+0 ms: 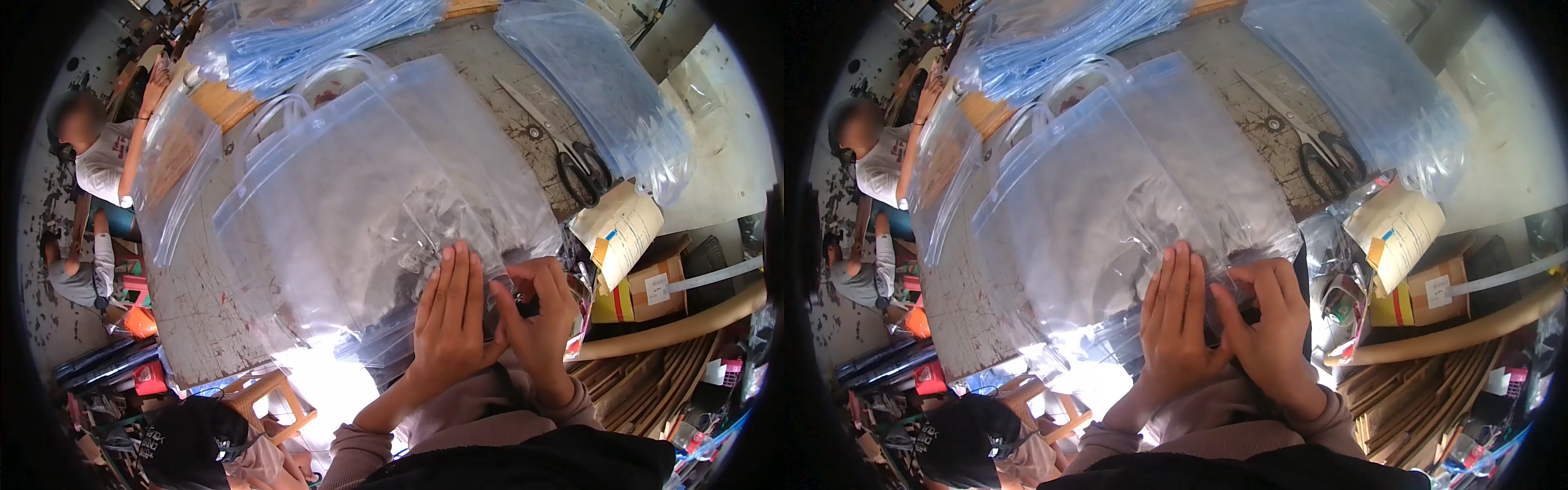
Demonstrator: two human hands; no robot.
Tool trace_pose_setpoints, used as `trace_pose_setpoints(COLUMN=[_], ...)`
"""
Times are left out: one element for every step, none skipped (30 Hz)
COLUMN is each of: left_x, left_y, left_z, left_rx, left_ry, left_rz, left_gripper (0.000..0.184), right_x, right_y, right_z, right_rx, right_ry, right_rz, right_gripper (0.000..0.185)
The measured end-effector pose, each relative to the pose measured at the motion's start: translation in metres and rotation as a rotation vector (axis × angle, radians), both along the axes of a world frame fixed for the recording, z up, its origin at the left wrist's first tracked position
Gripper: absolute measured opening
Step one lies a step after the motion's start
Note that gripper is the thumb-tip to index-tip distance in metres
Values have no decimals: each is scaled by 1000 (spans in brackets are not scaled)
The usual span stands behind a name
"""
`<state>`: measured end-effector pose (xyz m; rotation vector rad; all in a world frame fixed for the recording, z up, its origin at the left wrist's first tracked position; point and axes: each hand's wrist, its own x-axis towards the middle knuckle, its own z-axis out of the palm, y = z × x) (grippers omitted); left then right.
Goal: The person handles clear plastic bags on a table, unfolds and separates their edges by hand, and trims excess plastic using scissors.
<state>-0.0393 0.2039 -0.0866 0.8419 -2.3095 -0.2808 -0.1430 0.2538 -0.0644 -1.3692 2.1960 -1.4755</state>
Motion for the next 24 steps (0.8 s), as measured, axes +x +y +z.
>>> trace_pose_setpoints(left_x=[0, 0, 0, 0, 0, 0, 0, 0, 1, 1, 1, 1, 1, 1, 2, 2, 3, 3, 4, 3, 3, 2, 3, 3], left_y=[0, 0, 0, 0, 0, 0, 0, 0, 0, -1, -1, 0, 0, 1, 1, 1, 1, 2, 2, 2, 3, 3, 4, 4], left_z=[0, -1, -1, -1, -1, 0, 0, 0, 0, 0, -1, -1, -1, -1, 1, 2, 2, 2, 3, 3, 4, 5, 6, 6], left_rx=[11, 9, 10, 12, 10, 7, 5, 4, -1, -7, -9, -11, -13, -13, -3, 7, 7, 24, 41, 42, 47, 52, 52, 84], left_ry=[12, 11, 12, 13, 13, 8, 2, 2, -11, -24, -24, -32, -41, -42, -47, -53, -54, -48, -42, -43, -29, -14, -15, 8], left_rz=[-7, -6, -7, -9, -7, -9, -12, -11, -14, -17, -17, -16, -16, -17, -23, -30, -32, -36, -39, -41, -44, -48, -48, -54], left_gripper=[57, 57, 57, 57, 57, 58, 58, 58, 59, 59, 59, 59, 60, 60, 60, 61, 61, 62, 62, 62, 60, 58, 58, 55], right_x=[-1, -3, -4, -4, -4, -4, -4, -5, -5, -7, -8, -10, -11, -12, -13, -13, -14, -15, -15, -16, -17, -18, -19, -19], right_y=[0, 2, 3, 2, 1, 1, 1, 0, 0, 1, 1, 2, 3, 3, 4, 4, 5, 5, 5, 5, 5, 5, 5, 6], right_z=[0, -1, -1, -3, -5, -6, -5, -4, -3, -3, -2, -2, -4, -7, -8, -8, -6, -5, -4, -3, -3, -3, -4, -6], right_rx=[-3, 32, 67, 66, 42, 17, 16, 33, 51, 48, 69, 91, 91, 90, 90, 90, 110, 130, 130, 145, 160, 160, 159, 158], right_ry=[-1, -29, -58, -58, -115, -173, -173, -230, -286, -286, -386, -486, -486, -505, -524, -526, -550, -575, -576, -576, -576, -577, -616, -655], right_rz=[0, 22, 44, 46, 34, 22, 23, 15, 7, 8, 26, 43, 43, 46, 48, 46, 56, 67, 65, 77, 89, 88, 99, 109], right_gripper=[19, 18, 17, 17, 15, 12, 12, 10, 8, 8, 8, 10, 10, 11, 13, 13, 15, 17, 17, 18, 20, 20, 21, 22])
